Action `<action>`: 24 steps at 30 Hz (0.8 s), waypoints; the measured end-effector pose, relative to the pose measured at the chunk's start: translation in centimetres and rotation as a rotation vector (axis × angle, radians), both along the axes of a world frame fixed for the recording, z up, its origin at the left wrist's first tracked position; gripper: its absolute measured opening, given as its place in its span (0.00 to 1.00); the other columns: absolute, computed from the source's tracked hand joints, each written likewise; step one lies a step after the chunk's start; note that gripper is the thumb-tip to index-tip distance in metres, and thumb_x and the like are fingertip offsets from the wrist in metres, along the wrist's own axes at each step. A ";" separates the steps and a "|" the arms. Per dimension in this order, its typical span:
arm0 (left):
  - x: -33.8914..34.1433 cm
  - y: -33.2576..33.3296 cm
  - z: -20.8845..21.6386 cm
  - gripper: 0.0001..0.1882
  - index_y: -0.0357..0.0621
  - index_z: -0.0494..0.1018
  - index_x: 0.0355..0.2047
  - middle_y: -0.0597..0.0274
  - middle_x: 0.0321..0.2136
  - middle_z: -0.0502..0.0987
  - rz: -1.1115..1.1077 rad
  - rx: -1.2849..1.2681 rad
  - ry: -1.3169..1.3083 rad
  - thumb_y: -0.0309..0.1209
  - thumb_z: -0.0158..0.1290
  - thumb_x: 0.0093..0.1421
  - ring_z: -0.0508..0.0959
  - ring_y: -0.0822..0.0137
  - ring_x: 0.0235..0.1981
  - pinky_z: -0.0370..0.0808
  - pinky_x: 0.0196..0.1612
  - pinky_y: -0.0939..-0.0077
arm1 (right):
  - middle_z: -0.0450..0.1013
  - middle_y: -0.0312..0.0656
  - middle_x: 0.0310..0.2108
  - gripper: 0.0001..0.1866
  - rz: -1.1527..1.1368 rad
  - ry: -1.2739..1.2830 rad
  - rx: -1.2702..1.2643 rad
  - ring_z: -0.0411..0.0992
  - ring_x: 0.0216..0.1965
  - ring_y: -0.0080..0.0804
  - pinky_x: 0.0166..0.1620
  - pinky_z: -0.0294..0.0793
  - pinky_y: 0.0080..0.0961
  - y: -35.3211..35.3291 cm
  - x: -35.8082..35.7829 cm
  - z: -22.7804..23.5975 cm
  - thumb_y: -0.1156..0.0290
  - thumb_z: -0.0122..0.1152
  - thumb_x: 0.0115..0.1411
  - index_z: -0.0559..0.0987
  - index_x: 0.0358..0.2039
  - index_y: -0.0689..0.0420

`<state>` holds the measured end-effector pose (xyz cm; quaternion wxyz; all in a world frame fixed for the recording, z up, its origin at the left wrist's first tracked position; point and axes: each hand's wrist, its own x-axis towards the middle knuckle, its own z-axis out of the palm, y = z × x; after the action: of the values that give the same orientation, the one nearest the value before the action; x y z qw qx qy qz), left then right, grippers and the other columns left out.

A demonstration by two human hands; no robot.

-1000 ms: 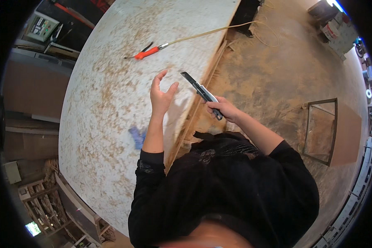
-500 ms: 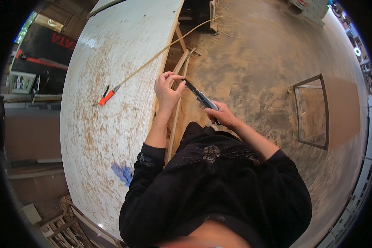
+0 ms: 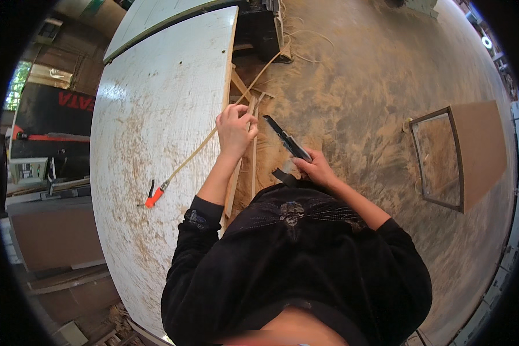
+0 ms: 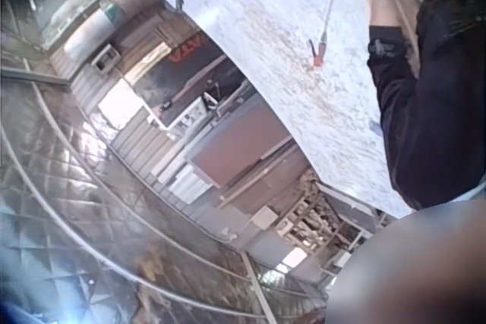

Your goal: The person scrapes a large white board with a metal scraper, then walks to pick up a small white piece and returns to scrape the board again. They later use a red-handled tool to scrape the board surface and wipe it with a blue cloth.

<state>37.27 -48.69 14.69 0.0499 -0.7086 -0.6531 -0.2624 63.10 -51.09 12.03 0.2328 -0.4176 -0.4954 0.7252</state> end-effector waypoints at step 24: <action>-8.4 24.5 -8.7 0.20 0.48 0.72 0.48 0.50 0.58 0.65 0.841 -0.121 -0.576 0.35 0.57 0.55 0.62 0.51 0.60 0.61 0.60 0.56 | 0.72 0.46 0.32 0.22 0.115 -0.342 1.041 0.73 0.33 0.43 0.37 0.71 0.34 52.7 -15.7 -9.0 0.60 0.56 0.61 0.72 0.55 0.50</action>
<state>28.83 -24.14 6.00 -0.0720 -0.2848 -0.8830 -0.3661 47.38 1.60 3.06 0.2848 -0.3317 -0.8413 0.3178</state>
